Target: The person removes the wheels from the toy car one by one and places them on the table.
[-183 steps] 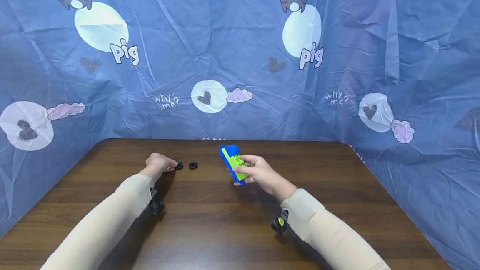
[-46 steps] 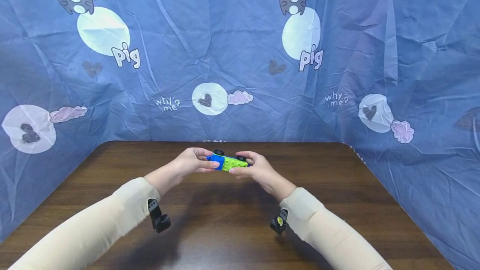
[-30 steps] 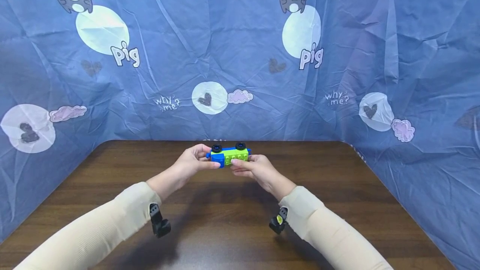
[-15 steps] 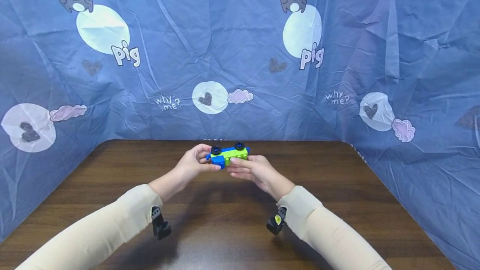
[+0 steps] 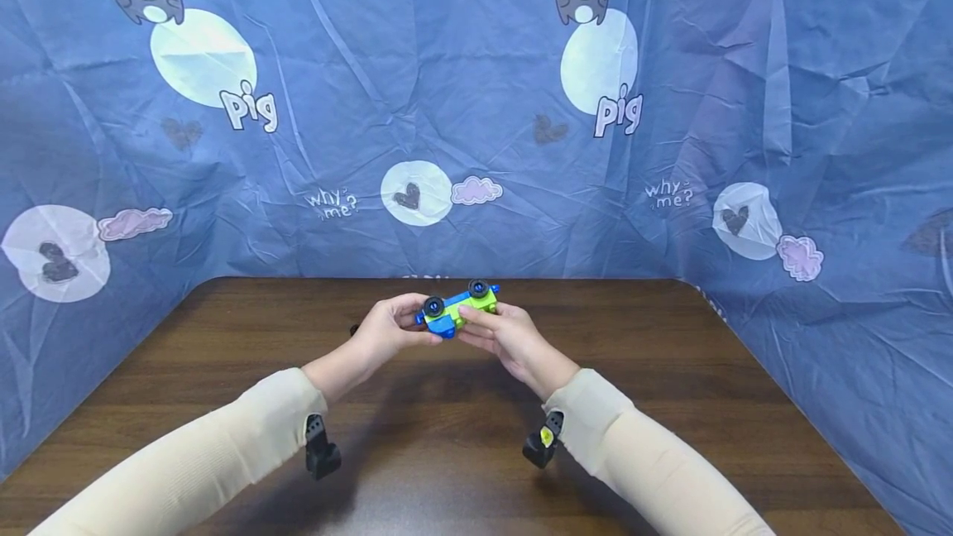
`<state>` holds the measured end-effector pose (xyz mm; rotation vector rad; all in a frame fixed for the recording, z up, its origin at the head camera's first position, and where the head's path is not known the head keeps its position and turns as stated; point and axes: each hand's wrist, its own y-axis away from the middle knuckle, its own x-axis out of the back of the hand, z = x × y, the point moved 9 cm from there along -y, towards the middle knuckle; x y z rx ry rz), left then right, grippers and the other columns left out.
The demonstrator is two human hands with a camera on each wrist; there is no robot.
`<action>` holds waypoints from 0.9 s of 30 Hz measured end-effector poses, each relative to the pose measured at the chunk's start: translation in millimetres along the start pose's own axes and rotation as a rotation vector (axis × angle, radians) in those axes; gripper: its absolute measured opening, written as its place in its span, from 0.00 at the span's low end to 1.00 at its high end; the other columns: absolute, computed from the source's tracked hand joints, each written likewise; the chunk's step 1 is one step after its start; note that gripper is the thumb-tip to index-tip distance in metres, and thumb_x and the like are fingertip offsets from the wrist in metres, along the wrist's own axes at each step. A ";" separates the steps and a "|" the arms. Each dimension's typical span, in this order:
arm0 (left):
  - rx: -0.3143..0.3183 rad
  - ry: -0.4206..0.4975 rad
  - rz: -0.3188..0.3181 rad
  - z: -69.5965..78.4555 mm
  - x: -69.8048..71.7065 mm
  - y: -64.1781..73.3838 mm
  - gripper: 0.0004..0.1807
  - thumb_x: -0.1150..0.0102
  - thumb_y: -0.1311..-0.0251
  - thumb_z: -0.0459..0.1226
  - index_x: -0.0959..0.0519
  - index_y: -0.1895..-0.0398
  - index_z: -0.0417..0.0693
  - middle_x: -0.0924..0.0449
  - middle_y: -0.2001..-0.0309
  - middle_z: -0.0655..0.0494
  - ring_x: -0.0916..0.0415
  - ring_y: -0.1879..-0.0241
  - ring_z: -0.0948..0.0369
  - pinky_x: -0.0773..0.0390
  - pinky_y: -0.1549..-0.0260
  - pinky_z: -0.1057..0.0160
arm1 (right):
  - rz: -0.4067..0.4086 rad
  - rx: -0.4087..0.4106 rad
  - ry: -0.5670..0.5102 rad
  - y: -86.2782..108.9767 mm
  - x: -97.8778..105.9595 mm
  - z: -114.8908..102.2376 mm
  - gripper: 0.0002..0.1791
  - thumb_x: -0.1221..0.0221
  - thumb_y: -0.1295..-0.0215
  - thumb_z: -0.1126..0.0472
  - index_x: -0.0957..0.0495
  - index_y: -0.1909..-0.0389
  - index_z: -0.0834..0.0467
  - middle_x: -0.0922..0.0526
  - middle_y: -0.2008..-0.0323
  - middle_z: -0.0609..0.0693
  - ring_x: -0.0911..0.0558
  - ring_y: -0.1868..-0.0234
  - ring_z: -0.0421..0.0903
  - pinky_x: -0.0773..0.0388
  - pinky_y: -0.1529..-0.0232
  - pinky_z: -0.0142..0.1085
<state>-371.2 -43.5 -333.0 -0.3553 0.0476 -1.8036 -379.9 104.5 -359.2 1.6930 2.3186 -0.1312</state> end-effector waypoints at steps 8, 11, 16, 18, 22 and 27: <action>-0.061 -0.069 -0.074 6.1 -8.4 3.1 0.29 0.32 0.54 0.19 0.24 0.44 0.34 0.22 0.44 0.37 0.23 0.44 0.45 0.21 0.47 0.55 | 0.013 0.028 -0.002 -1.5 0.5 -1.5 0.19 0.46 0.32 0.68 0.32 0.43 0.71 0.14 0.64 0.48 0.14 0.61 0.42 0.18 0.49 0.38; -0.071 -0.130 -0.105 8.1 -12.0 4.9 0.32 0.32 0.52 0.21 0.26 0.39 0.38 0.23 0.42 0.38 0.22 0.44 0.45 0.20 0.47 0.55 | 0.011 0.019 0.009 -1.3 -0.5 -1.6 0.22 0.45 0.32 0.69 0.34 0.40 0.72 0.14 0.63 0.48 0.14 0.60 0.42 0.19 0.48 0.39; -0.105 -0.198 -0.141 12.2 -16.4 8.5 0.34 0.32 0.51 0.23 0.28 0.36 0.40 0.24 0.41 0.38 0.23 0.44 0.45 0.19 0.48 0.56 | -0.002 0.004 0.034 0.5 -2.7 -1.5 0.24 0.45 0.32 0.68 0.35 0.38 0.74 0.14 0.62 0.49 0.14 0.60 0.42 0.20 0.46 0.41; -0.119 -0.212 -0.148 14.1 -17.2 9.8 0.35 0.32 0.51 0.22 0.28 0.36 0.39 0.24 0.41 0.37 0.23 0.44 0.44 0.19 0.50 0.56 | -0.012 -0.001 0.039 1.6 -3.5 -1.5 0.25 0.45 0.32 0.67 0.36 0.38 0.74 0.14 0.60 0.50 0.14 0.59 0.43 0.21 0.45 0.42; -0.144 -0.233 -0.152 16.8 -17.7 11.1 0.34 0.32 0.51 0.22 0.28 0.37 0.39 0.24 0.41 0.37 0.22 0.45 0.44 0.18 0.52 0.57 | -0.034 -0.009 0.036 3.9 -4.4 -1.0 0.25 0.46 0.30 0.66 0.37 0.37 0.74 0.15 0.57 0.53 0.15 0.56 0.43 0.23 0.42 0.43; -0.167 -0.276 -0.163 16.9 -19.2 12.5 0.34 0.31 0.51 0.23 0.27 0.37 0.40 0.24 0.41 0.39 0.22 0.45 0.46 0.19 0.50 0.57 | -0.065 -0.033 0.020 5.8 -5.4 2.2 0.23 0.47 0.29 0.65 0.36 0.38 0.72 0.14 0.59 0.50 0.15 0.56 0.43 0.24 0.41 0.43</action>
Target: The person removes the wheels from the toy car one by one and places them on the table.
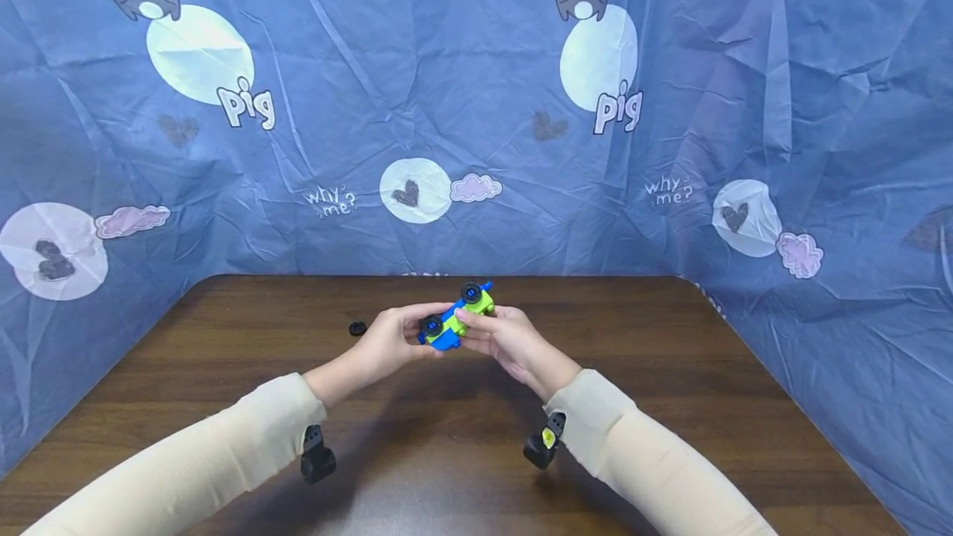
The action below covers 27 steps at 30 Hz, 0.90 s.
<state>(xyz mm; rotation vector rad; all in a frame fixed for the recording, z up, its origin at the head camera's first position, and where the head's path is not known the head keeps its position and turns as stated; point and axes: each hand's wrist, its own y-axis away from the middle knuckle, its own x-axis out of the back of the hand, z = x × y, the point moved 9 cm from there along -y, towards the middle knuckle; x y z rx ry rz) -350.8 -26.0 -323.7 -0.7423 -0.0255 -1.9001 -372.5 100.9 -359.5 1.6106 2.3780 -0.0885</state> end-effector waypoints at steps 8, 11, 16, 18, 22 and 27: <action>-0.033 -0.055 0.005 0.8 -2.3 0.8 0.34 0.31 0.53 0.21 0.25 0.38 0.42 0.24 0.40 0.41 0.23 0.43 0.47 0.21 0.47 0.60 | -0.034 -0.004 -0.008 0.1 -0.6 4.0 0.18 0.48 0.29 0.66 0.32 0.42 0.70 0.13 0.61 0.49 0.15 0.56 0.43 0.23 0.42 0.43; -0.060 -0.063 0.010 3.3 -2.3 1.3 0.34 0.31 0.53 0.21 0.25 0.39 0.41 0.24 0.40 0.41 0.23 0.43 0.47 0.21 0.47 0.60 | -0.027 0.003 -0.020 -0.5 -0.7 4.4 0.12 0.48 0.29 0.67 0.28 0.48 0.67 0.13 0.62 0.49 0.15 0.57 0.43 0.22 0.43 0.42; -0.100 -0.107 0.007 7.3 -3.3 2.5 0.33 0.30 0.53 0.23 0.26 0.39 0.41 0.25 0.40 0.43 0.24 0.43 0.48 0.21 0.46 0.60 | 0.014 0.008 -0.031 -1.5 0.8 6.5 0.04 0.46 0.30 0.67 0.23 0.60 0.59 0.13 0.67 0.47 0.14 0.60 0.42 0.18 0.49 0.39; -0.104 -0.122 0.004 7.9 -3.4 2.8 0.33 0.29 0.53 0.24 0.25 0.39 0.41 0.26 0.40 0.44 0.24 0.42 0.48 0.21 0.46 0.59 | 0.024 0.010 -0.021 -1.8 1.6 7.5 0.03 0.45 0.31 0.66 0.22 0.62 0.57 0.13 0.67 0.46 0.13 0.61 0.41 0.18 0.50 0.38; -0.086 -0.144 -0.029 7.0 -4.4 3.7 0.34 0.28 0.53 0.26 0.26 0.38 0.43 0.27 0.39 0.45 0.26 0.41 0.49 0.22 0.44 0.56 | 0.050 0.006 0.025 -2.2 5.0 9.6 0.02 0.43 0.33 0.65 0.22 0.62 0.56 0.13 0.68 0.45 0.14 0.62 0.40 0.17 0.52 0.36; -0.043 -0.157 -0.110 5.4 -6.8 3.2 0.36 0.27 0.51 0.34 0.28 0.36 0.44 0.27 0.39 0.48 0.28 0.39 0.51 0.27 0.38 0.53 | 0.051 0.008 0.100 -3.2 9.7 9.3 0.09 0.41 0.34 0.64 0.23 0.55 0.61 0.13 0.66 0.45 0.14 0.61 0.40 0.17 0.53 0.36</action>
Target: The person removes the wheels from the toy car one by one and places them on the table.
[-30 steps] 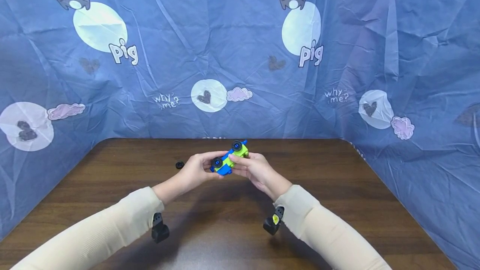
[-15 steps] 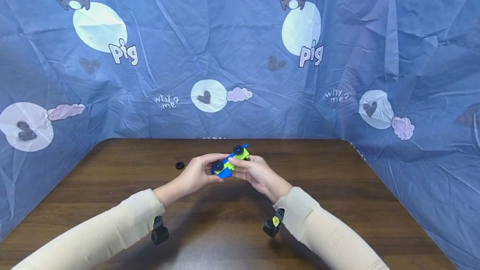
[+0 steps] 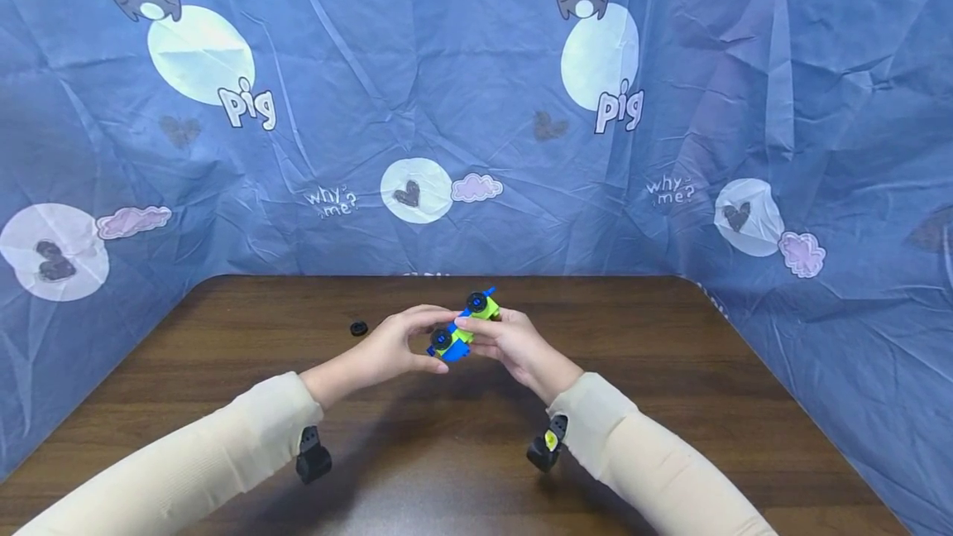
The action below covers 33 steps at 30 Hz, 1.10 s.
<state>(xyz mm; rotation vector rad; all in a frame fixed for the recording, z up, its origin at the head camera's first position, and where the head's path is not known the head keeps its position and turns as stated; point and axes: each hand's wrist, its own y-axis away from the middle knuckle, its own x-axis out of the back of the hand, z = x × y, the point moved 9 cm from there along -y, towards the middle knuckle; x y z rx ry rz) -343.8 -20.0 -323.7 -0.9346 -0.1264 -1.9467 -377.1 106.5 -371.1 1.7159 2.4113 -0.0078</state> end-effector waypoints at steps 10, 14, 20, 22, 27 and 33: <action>0.059 0.041 0.033 9.9 14.1 -11.7 0.19 0.39 0.36 0.40 0.22 0.44 0.42 0.18 0.48 0.49 0.22 0.47 0.54 0.24 0.43 0.55 | 0.013 0.050 0.106 1.6 3.5 -8.7 0.09 0.38 0.38 0.64 0.22 0.58 0.62 0.14 0.68 0.43 0.15 0.63 0.39 0.17 0.56 0.36; 0.105 0.029 0.058 11.5 18.6 -15.6 0.14 0.45 0.31 0.42 0.20 0.50 0.45 0.16 0.54 0.51 0.21 0.53 0.58 0.21 0.49 0.58 | 0.006 0.071 0.170 3.2 4.0 -10.0 0.15 0.36 0.39 0.64 0.22 0.54 0.68 0.13 0.69 0.43 0.15 0.63 0.39 0.17 0.54 0.38; 0.113 0.010 0.006 12.5 13.7 -22.1 0.12 0.45 0.31 0.43 0.20 0.55 0.44 0.17 0.60 0.51 0.23 0.60 0.60 0.21 0.57 0.63 | 0.010 0.093 0.247 5.2 3.0 -9.4 0.20 0.34 0.42 0.63 0.23 0.53 0.72 0.13 0.70 0.41 0.15 0.64 0.38 0.17 0.59 0.34; 0.126 0.029 -0.022 10.3 10.3 -23.6 0.12 0.44 0.32 0.43 0.20 0.56 0.44 0.17 0.61 0.52 0.22 0.60 0.57 0.20 0.57 0.63 | 0.014 0.091 0.255 5.9 2.7 -8.0 0.17 0.34 0.42 0.64 0.21 0.54 0.70 0.13 0.70 0.41 0.16 0.65 0.38 0.17 0.61 0.34; 0.145 0.053 -0.051 6.2 6.0 -27.6 0.11 0.44 0.32 0.43 0.20 0.61 0.45 0.17 0.63 0.49 0.21 0.61 0.55 0.19 0.60 0.64 | 0.014 0.086 0.271 7.2 0.5 -5.2 0.16 0.33 0.43 0.63 0.19 0.56 0.67 0.12 0.68 0.43 0.15 0.65 0.38 0.16 0.61 0.35; 0.080 -0.064 -0.051 10.0 5.9 -32.6 0.10 0.44 0.32 0.44 0.24 0.68 0.48 0.23 0.74 0.54 0.31 0.75 0.65 0.29 0.73 0.69 | -0.002 0.082 0.277 8.2 -3.9 -4.6 0.18 0.33 0.43 0.62 0.18 0.55 0.68 0.12 0.67 0.44 0.15 0.65 0.38 0.16 0.61 0.35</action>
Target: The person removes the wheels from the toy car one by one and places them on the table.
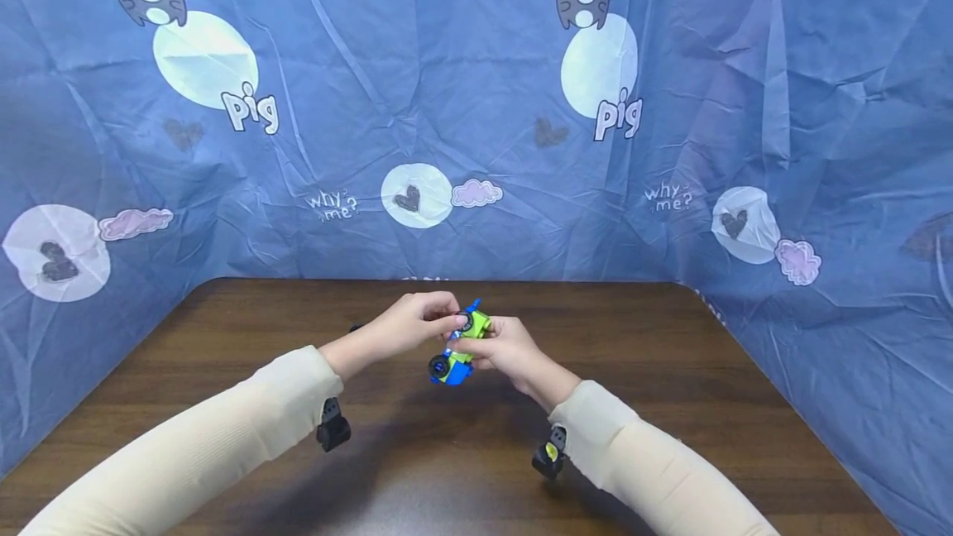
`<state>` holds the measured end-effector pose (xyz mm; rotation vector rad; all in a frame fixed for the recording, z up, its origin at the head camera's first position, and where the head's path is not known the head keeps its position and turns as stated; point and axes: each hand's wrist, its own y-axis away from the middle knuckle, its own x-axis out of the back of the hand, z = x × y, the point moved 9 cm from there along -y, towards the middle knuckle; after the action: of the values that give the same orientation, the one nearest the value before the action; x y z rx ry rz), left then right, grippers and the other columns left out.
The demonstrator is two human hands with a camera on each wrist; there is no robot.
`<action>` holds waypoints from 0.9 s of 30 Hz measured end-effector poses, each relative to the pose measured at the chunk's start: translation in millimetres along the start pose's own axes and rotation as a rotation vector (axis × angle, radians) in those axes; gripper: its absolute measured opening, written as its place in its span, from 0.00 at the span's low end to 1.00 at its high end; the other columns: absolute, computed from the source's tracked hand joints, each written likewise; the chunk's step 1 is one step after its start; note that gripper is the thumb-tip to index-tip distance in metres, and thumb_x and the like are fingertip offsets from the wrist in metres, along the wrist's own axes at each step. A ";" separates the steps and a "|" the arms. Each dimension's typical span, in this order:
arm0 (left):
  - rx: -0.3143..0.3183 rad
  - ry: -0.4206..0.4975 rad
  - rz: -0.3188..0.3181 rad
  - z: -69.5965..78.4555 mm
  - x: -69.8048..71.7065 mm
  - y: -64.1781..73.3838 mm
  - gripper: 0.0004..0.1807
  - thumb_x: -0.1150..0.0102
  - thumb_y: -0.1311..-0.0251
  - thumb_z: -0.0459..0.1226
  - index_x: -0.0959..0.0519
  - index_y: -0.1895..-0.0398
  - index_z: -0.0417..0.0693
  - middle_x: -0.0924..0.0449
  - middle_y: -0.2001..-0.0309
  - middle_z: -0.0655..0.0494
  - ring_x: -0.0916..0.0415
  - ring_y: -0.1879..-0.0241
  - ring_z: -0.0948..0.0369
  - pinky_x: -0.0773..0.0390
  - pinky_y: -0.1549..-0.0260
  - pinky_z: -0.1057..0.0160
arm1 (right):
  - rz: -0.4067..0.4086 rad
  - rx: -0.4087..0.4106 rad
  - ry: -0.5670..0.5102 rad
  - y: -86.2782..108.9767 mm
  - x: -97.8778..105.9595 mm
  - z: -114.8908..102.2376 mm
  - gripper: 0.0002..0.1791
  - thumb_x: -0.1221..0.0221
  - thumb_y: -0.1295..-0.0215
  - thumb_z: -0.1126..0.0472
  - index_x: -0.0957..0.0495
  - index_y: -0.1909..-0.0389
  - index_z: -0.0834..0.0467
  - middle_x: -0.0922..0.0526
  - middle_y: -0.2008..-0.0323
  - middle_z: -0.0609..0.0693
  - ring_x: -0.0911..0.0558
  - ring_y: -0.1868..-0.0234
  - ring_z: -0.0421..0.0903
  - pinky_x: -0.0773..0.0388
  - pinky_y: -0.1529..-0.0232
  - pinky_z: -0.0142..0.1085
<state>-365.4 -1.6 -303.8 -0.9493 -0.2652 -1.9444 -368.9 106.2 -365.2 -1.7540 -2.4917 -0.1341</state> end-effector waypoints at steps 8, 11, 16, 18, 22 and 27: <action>-0.090 -0.120 -0.032 7.9 3.1 1.0 0.13 0.45 0.31 0.43 0.27 0.75 0.50 0.28 0.81 0.59 0.36 0.81 0.66 0.34 0.79 0.70 | 0.002 -0.007 0.000 -0.9 -4.6 0.1 0.22 0.33 0.43 0.62 0.21 0.52 0.72 0.12 0.69 0.43 0.14 0.65 0.39 0.16 0.63 0.35; -0.104 -0.127 -0.045 9.2 3.3 1.6 0.14 0.46 0.30 0.43 0.27 0.75 0.50 0.28 0.82 0.59 0.36 0.82 0.66 0.34 0.79 0.70 | 0.007 -0.009 0.006 -1.1 -5.5 0.5 0.19 0.32 0.44 0.62 0.20 0.55 0.71 0.12 0.69 0.44 0.14 0.67 0.39 0.15 0.64 0.36; -0.121 -0.157 0.017 10.4 4.1 3.7 0.15 0.44 0.32 0.42 0.29 0.78 0.50 0.30 0.84 0.62 0.37 0.82 0.68 0.35 0.79 0.72 | 0.019 -0.015 0.002 -1.2 -6.4 2.5 0.14 0.32 0.45 0.62 0.17 0.59 0.65 0.13 0.71 0.43 0.15 0.69 0.38 0.15 0.64 0.36; -0.125 -0.163 0.053 10.7 3.8 5.4 0.16 0.43 0.33 0.42 0.29 0.79 0.49 0.32 0.84 0.63 0.38 0.82 0.68 0.36 0.79 0.72 | 0.027 -0.018 0.002 -1.2 -6.2 4.1 0.13 0.32 0.45 0.62 0.17 0.60 0.65 0.13 0.72 0.42 0.15 0.69 0.38 0.15 0.64 0.35; -0.133 -0.164 0.116 13.2 2.9 9.4 0.16 0.42 0.34 0.41 0.30 0.79 0.49 0.35 0.84 0.62 0.40 0.82 0.68 0.38 0.79 0.72 | 0.044 -0.021 0.004 -1.1 -5.1 7.0 0.12 0.32 0.46 0.62 0.17 0.62 0.64 0.13 0.73 0.41 0.15 0.70 0.38 0.16 0.65 0.35; -0.129 -0.191 0.184 17.1 2.5 13.6 0.17 0.40 0.36 0.41 0.31 0.81 0.49 0.37 0.84 0.63 0.40 0.82 0.67 0.40 0.80 0.72 | 0.049 -0.022 0.002 1.0 -4.9 7.5 0.14 0.32 0.45 0.62 0.17 0.59 0.66 0.13 0.73 0.41 0.15 0.70 0.38 0.16 0.64 0.36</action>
<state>-346.3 -1.7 -293.0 -1.2038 -0.1561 -1.7216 -366.4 102.9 -373.2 -1.8201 -2.4530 -0.1599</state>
